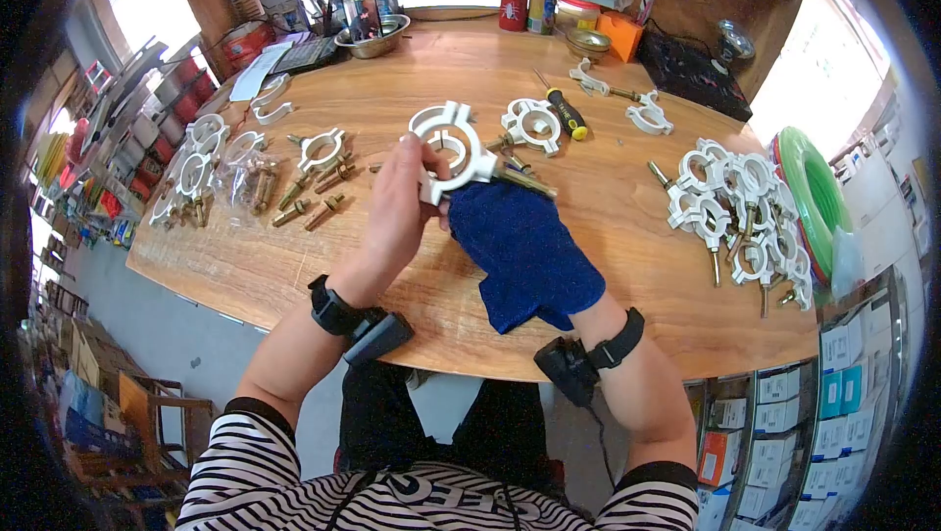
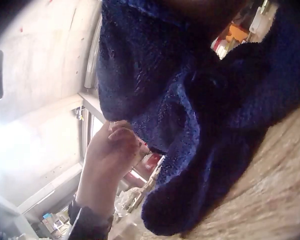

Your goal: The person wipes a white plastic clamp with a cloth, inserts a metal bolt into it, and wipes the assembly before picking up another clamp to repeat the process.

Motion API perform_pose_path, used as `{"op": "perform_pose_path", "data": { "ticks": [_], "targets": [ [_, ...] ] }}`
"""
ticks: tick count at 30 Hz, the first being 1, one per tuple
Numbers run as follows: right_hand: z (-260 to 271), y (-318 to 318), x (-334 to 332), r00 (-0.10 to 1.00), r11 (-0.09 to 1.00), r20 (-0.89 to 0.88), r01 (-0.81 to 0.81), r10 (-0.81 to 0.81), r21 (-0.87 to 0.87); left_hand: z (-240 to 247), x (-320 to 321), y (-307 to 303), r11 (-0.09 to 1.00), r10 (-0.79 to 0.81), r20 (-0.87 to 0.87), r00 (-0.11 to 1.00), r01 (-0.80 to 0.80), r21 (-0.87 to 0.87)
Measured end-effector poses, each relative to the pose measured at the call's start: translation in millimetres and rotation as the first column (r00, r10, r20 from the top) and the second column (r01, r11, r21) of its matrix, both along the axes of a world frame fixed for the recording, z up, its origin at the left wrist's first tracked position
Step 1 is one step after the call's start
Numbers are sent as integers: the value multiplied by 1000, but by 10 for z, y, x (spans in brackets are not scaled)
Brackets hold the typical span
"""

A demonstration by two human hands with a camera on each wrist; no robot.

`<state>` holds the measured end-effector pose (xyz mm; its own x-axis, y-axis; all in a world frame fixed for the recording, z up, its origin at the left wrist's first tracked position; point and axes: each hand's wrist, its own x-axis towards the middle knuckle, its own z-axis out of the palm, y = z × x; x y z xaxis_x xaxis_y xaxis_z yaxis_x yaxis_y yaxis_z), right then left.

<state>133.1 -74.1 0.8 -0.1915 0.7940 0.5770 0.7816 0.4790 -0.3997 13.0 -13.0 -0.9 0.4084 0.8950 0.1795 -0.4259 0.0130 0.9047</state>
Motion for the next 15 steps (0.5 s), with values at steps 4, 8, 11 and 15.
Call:
{"op": "perform_pose_path", "data": {
  "ticks": [4,8,11,15],
  "targets": [
    [28,-79,79,971,998,228,65,-67,14,-65,10,-45,982,-73,-92,993,87,165],
    [74,-60,102,944,975,298,184,-141,-122,-46,11,-31,983,-99,-119,988,115,144],
    [56,-53,52,956,925,-137,207,-261,-320,-86,-2,32,976,-98,-134,986,121,180],
    [133,-92,17,532,833,-724,-60,-439,-550,-62,18,47,987,-56,-84,995,67,143]
  ]
}}
